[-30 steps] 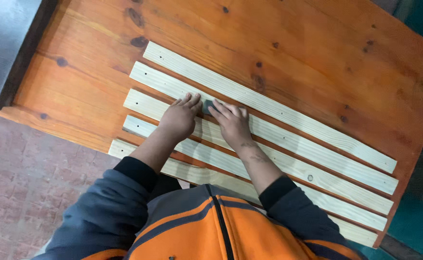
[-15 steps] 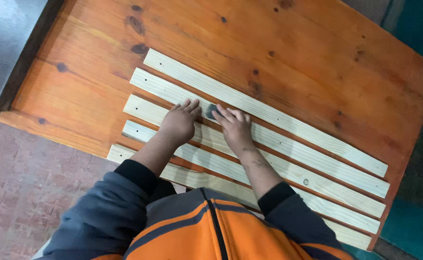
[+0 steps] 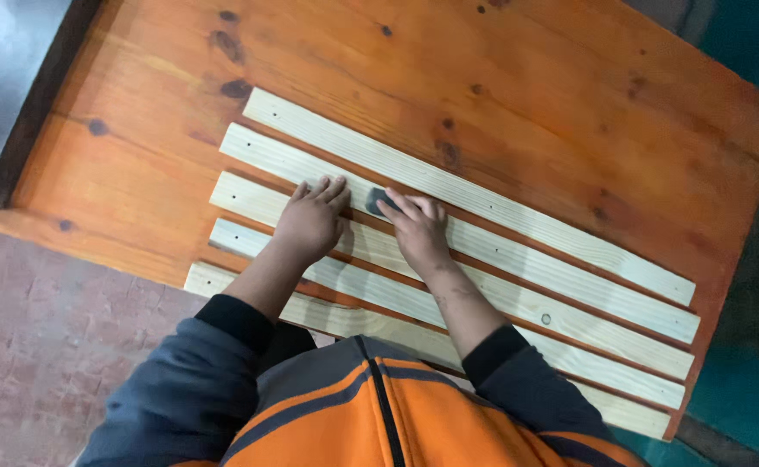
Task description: The person sands several light-colored wooden planks laid on a wooden workbench using a sanding block. They move the block back and forth along the length of each plank, working systematically across the set.
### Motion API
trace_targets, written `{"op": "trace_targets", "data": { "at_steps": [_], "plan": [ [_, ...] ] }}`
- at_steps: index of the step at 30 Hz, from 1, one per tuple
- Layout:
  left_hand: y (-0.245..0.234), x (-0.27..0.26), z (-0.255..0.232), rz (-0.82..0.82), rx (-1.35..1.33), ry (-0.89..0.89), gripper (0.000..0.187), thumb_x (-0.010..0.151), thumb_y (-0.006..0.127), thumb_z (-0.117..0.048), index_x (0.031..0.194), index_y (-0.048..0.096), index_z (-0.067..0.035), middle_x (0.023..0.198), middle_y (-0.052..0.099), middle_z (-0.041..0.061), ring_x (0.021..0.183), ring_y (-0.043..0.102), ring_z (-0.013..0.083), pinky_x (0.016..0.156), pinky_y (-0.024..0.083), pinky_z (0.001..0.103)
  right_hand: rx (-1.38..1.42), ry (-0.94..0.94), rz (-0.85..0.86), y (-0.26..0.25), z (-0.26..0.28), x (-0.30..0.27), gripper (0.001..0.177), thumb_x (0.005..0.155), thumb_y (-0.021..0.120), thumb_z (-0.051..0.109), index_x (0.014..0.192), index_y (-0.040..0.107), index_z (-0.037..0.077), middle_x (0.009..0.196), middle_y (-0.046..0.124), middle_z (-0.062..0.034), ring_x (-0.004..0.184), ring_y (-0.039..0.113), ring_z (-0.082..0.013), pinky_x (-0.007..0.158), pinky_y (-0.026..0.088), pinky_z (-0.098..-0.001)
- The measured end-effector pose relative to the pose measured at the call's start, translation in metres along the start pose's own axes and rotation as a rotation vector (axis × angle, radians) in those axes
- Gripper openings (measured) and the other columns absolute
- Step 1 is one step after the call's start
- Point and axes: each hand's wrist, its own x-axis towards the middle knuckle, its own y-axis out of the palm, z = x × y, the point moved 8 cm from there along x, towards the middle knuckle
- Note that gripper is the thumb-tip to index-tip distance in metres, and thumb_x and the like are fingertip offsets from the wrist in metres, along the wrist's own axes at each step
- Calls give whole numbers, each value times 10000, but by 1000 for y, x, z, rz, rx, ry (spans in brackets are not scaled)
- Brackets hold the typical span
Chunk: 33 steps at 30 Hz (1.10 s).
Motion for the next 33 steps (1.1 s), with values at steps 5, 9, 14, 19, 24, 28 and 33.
{"op": "trace_targets", "data": {
  "at_steps": [5,9,14,19,24,28,33],
  "plan": [
    [3,6,2,-16,-1,3,636,1030,474,-280,1657,511,-182,1762,432,20,1624,389,284,1326,286,532,137,132,49,-4,-25,-28,571,1054,583,154,1531,609,467,1675,474,236,1457,463,-203,1130,358,-550],
    [9,9,4,16,25,-14,652,1016,510,-268,1664,504,-200,1766,421,13,1628,378,280,1339,268,521,113,97,46,6,-3,-6,587,1066,614,137,1565,583,446,1702,436,221,1469,437,-190,1140,345,-560],
    [9,9,2,32,50,-15,640,1009,559,-248,1647,527,-217,1759,434,10,1621,392,280,1335,288,509,91,28,-68,-13,-22,-21,533,1028,651,155,1477,652,442,1632,520,235,1351,521,-156,1076,401,-489],
    [12,14,6,38,64,-34,652,1001,576,-230,1651,523,-234,1764,428,-6,1623,390,268,1335,296,491,155,19,-219,-55,-40,-49,475,1064,619,100,1411,763,391,1507,656,227,1267,593,-140,1043,479,-402],
    [8,10,1,13,52,-24,651,987,592,-212,1636,538,-213,1754,441,20,1617,397,281,1321,334,480,77,-44,-140,-16,-27,-27,503,978,678,154,1371,727,464,1524,620,254,1290,573,-138,1028,455,-421],
    [12,13,5,3,53,-31,630,992,589,-203,1621,558,-214,1749,451,22,1612,407,292,1316,349,480,86,-36,-101,-12,-9,-8,581,978,641,169,1444,662,516,1560,577,264,1303,562,-156,1046,442,-458],
    [15,14,7,4,50,-33,625,1006,564,-203,1630,549,-248,1755,445,-2,1619,398,277,1326,329,486,143,107,-115,-19,-52,-46,583,1009,625,112,1473,679,460,1593,587,249,1364,568,-167,1087,433,-492]
  ]
}}
